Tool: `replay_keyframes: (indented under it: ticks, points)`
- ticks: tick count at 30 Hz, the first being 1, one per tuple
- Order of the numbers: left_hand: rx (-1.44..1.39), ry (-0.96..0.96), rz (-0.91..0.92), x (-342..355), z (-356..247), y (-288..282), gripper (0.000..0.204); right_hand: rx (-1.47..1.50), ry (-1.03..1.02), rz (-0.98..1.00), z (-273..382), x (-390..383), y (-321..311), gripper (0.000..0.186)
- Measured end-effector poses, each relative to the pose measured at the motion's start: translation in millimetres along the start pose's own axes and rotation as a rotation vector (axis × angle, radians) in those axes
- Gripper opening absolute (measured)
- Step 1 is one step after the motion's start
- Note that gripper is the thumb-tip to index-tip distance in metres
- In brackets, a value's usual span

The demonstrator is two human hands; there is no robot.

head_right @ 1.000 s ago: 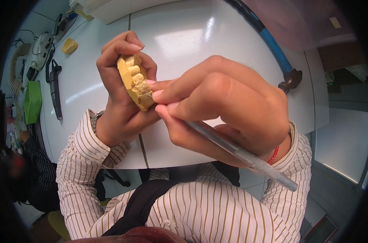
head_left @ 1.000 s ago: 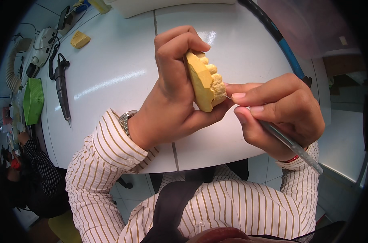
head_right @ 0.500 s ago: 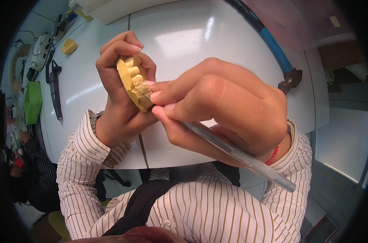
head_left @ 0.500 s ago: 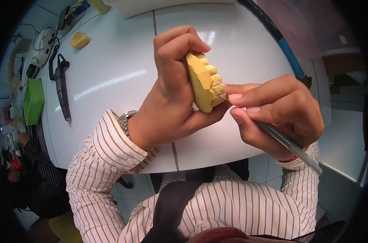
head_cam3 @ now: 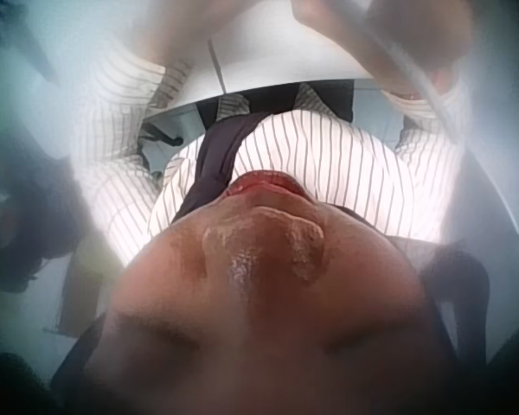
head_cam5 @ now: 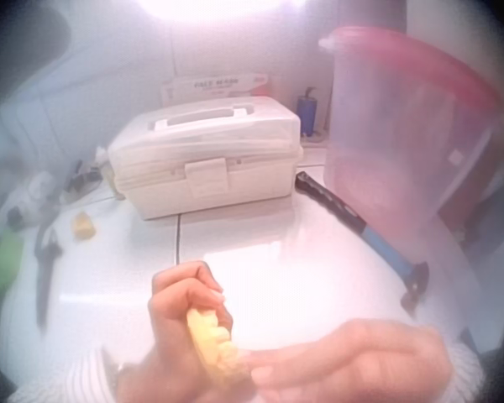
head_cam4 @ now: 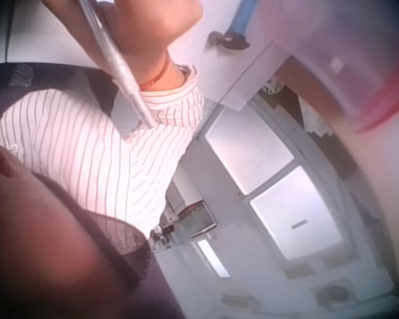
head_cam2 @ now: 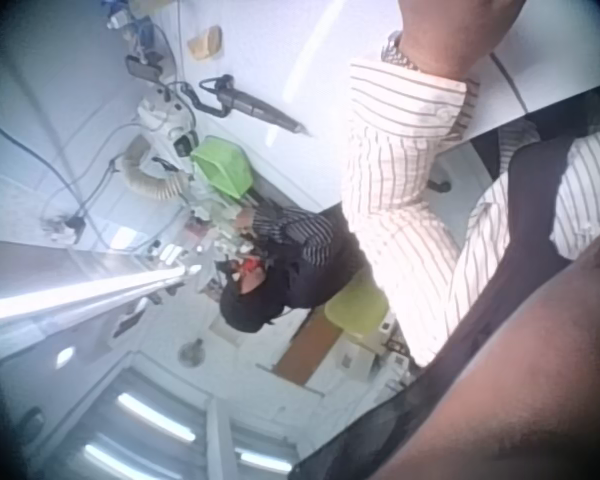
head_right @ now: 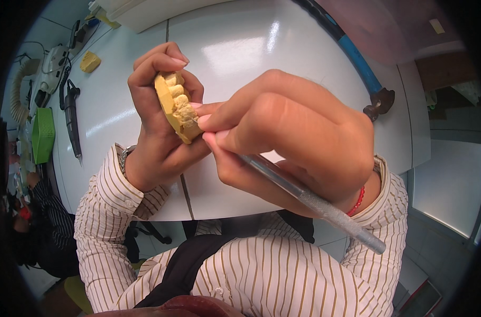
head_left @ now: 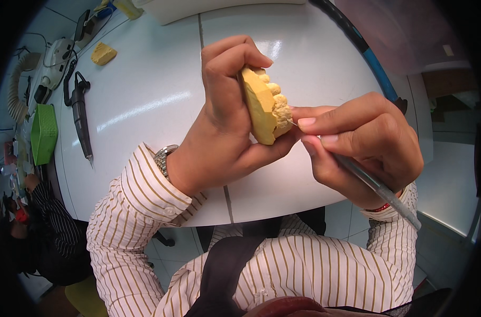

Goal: The person holds a yellow clay-like object in their left hand and uses a metal sculpting tool in their right hand to carve and shape its surface. They rotate the object to work on different areas, creating grooves and refining the texture.

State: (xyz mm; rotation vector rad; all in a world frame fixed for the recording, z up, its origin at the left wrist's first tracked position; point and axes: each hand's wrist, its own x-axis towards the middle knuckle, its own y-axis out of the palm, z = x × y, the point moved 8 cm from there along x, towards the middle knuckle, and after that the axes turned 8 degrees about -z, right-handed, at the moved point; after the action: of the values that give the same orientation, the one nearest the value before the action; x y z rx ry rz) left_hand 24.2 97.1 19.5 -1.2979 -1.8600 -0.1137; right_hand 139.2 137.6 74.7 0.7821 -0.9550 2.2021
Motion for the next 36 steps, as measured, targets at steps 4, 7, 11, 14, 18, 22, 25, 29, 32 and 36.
replay_keyframes:
  ticks: [4, 7, 11, 14, 18, 22, 25, 29, 32, 36]
  points:
    - [-0.010, -0.023, 0.019, -0.2, 2.5, 2.5, 0.073, 0.147, 0.093, -0.043, -9.2, -2.0, -5.3, 0.022]
    - [0.000, -0.028, 0.043, -1.0, 7.0, 4.3, 0.072, 0.214, 0.064, -0.126, -5.2, -2.0, -9.8, 0.024]
    - [-0.042, -0.124, 0.090, -6.0, 10.9, 5.8, 0.070, 0.073, -0.108, 0.029, 6.0, -2.1, 1.9, 0.025]
    - [-0.092, -0.167, 0.082, -3.3, 11.0, 6.4, 0.069, -0.029, -0.071, 0.017, 1.9, 2.6, -4.9, 0.023]
    - [-0.161, -0.123, 0.073, -0.2, 3.9, 5.9, 0.072, -0.020, 0.030, -0.112, -2.9, 1.3, -18.8, 0.019]
    - [-0.312, 0.013, 0.051, -0.1, -21.9, 7.2, 0.075, -0.012, 0.021, -0.130, 8.7, 0.7, -21.0, 0.019]
    - [-0.402, 0.048, 0.049, -3.2, -31.0, 7.1, 0.073, 0.017, 0.007, -0.164, 9.7, -0.4, -20.6, 0.020]
    - [-0.387, 0.086, 0.054, -2.5, -35.6, 8.0, 0.076, 0.035, -0.009, -0.167, 9.3, -1.8, -19.3, 0.020]
    - [-0.379, 0.077, 0.069, -1.3, -35.3, 8.0, 0.076, 0.067, -0.016, -0.183, 8.6, -0.6, -19.9, 0.020]
    - [-0.575, -0.206, 0.091, -1.0, -15.2, 12.2, 0.072, 0.122, -0.041, -0.171, 4.2, 3.3, -20.0, 0.018]
